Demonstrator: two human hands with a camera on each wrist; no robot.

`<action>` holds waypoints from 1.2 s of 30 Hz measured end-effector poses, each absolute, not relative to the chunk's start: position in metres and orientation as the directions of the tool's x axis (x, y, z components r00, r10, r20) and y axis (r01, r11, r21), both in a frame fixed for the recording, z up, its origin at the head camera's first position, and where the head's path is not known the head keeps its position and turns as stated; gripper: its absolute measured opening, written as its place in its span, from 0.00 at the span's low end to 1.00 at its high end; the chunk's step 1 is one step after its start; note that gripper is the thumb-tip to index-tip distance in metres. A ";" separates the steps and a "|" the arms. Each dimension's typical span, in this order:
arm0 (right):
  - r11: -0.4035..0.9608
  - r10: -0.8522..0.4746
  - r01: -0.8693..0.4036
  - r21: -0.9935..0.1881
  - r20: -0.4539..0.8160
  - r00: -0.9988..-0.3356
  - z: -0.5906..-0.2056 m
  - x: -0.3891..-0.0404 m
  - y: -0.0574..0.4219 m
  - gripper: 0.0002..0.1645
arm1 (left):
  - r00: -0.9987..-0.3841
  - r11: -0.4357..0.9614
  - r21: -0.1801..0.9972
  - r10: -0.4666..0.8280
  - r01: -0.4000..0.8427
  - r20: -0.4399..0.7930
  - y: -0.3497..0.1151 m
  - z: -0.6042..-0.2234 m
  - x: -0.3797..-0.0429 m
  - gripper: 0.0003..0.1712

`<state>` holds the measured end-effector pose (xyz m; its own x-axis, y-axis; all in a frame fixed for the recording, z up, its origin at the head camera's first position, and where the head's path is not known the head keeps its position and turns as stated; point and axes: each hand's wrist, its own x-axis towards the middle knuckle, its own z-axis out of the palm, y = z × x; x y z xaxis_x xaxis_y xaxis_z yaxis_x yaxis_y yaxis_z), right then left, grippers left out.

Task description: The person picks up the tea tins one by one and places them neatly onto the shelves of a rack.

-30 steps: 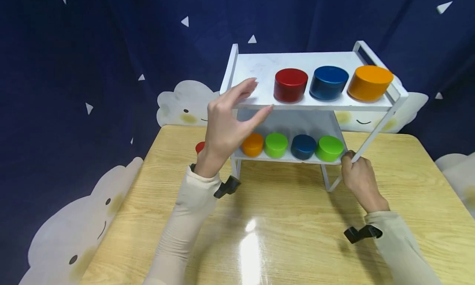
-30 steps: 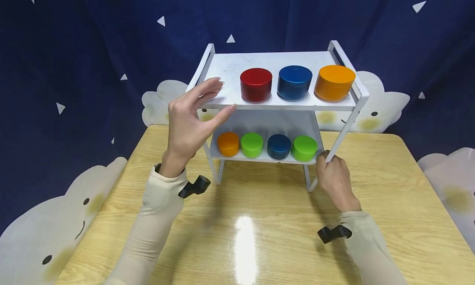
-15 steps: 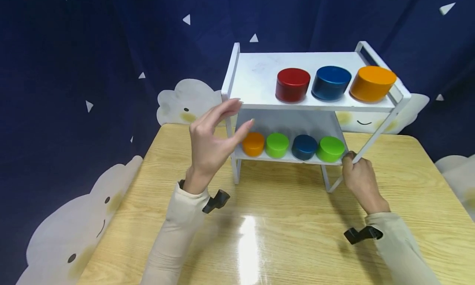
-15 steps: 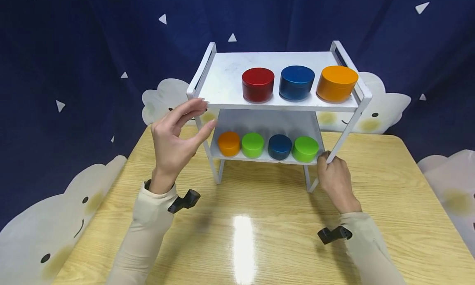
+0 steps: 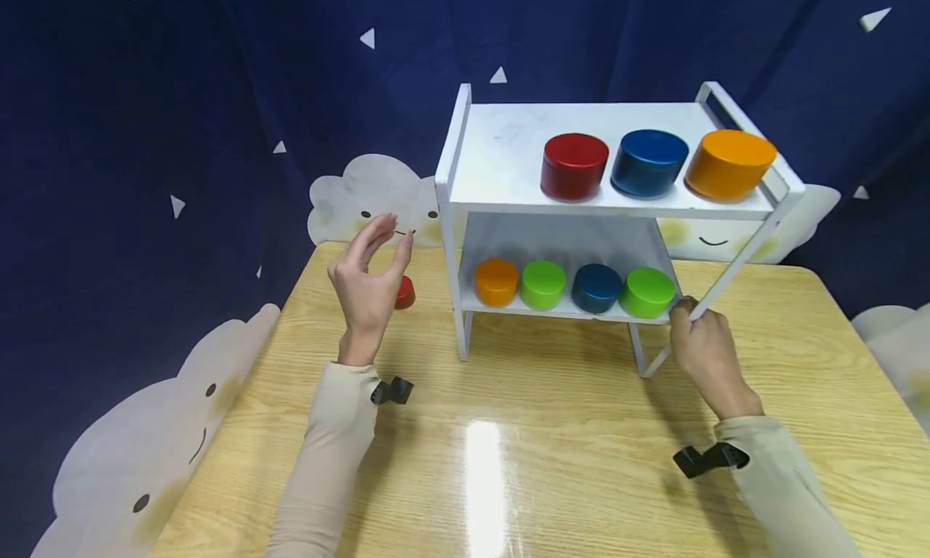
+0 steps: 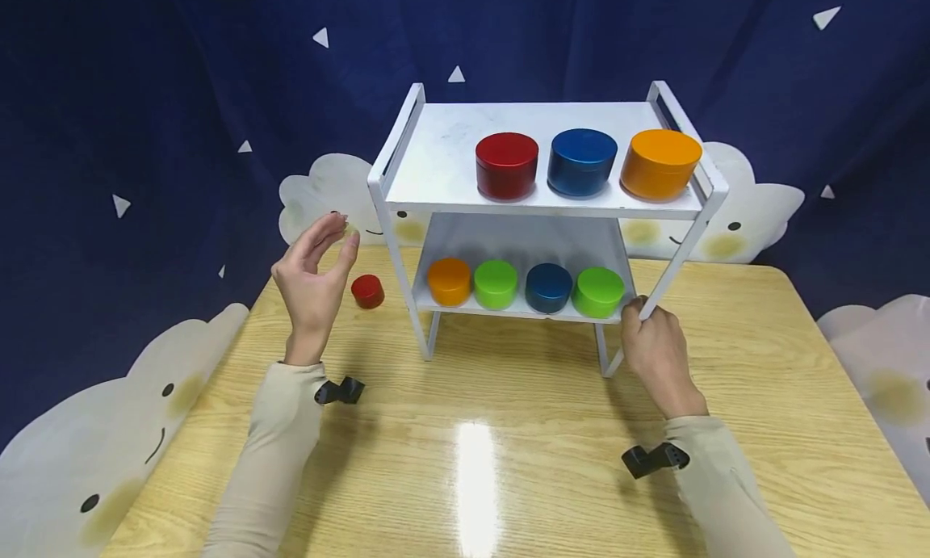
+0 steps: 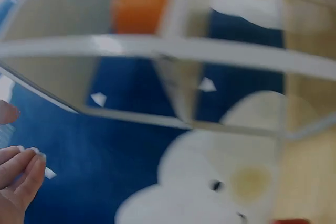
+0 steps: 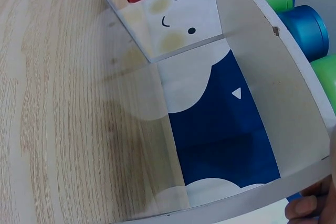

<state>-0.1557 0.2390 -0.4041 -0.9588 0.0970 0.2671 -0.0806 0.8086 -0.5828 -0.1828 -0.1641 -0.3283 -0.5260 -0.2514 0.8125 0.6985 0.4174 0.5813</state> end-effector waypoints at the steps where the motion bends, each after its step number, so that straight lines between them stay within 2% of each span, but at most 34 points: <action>1: 0.807 0.099 -0.079 -0.585 0.266 -0.959 -0.404 -0.156 0.239 0.27 | -0.540 0.427 0.596 -0.257 0.680 0.801 -0.165 -0.332 -0.185 0.19; 4: 0.804 0.108 -0.071 -0.590 0.264 -0.958 -0.403 -0.157 0.240 0.27 | -0.586 0.450 0.635 -0.264 0.627 0.766 -0.172 -0.351 -0.199 0.22; 9: 0.805 0.107 -0.066 -0.590 0.255 -0.961 -0.402 -0.158 0.241 0.27 | -0.707 0.541 0.683 -0.212 0.490 0.675 -0.188 -0.387 -0.223 0.29; 16: 0.809 0.106 -0.054 -0.585 0.236 -0.966 -0.411 -0.150 0.241 0.27 | -0.866 0.607 0.750 -0.195 0.262 0.460 -0.205 -0.435 -0.233 0.39; 19: 0.812 0.099 -0.055 -0.581 0.230 -0.968 -0.414 -0.147 0.241 0.27 | -0.913 0.625 0.765 -0.202 0.158 0.354 -0.211 -0.454 -0.234 0.42; 30: 0.811 0.105 -0.078 -0.579 0.275 -0.956 -0.409 -0.150 0.239 0.26 | -0.950 0.668 0.744 -0.214 0.026 0.226 -0.219 -0.485 -0.250 0.46; 36: 0.815 0.086 -0.106 -0.569 0.300 -0.950 -0.405 -0.152 0.239 0.25 | -0.947 0.658 0.753 -0.233 0.012 0.219 -0.216 -0.486 -0.253 0.42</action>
<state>-0.1516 0.2387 -0.4051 -0.9500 0.0858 0.3001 -0.1063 0.8152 -0.5694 -0.2534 -0.2158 -0.4856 -0.9475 -0.2330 0.2190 0.0123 0.6577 0.7531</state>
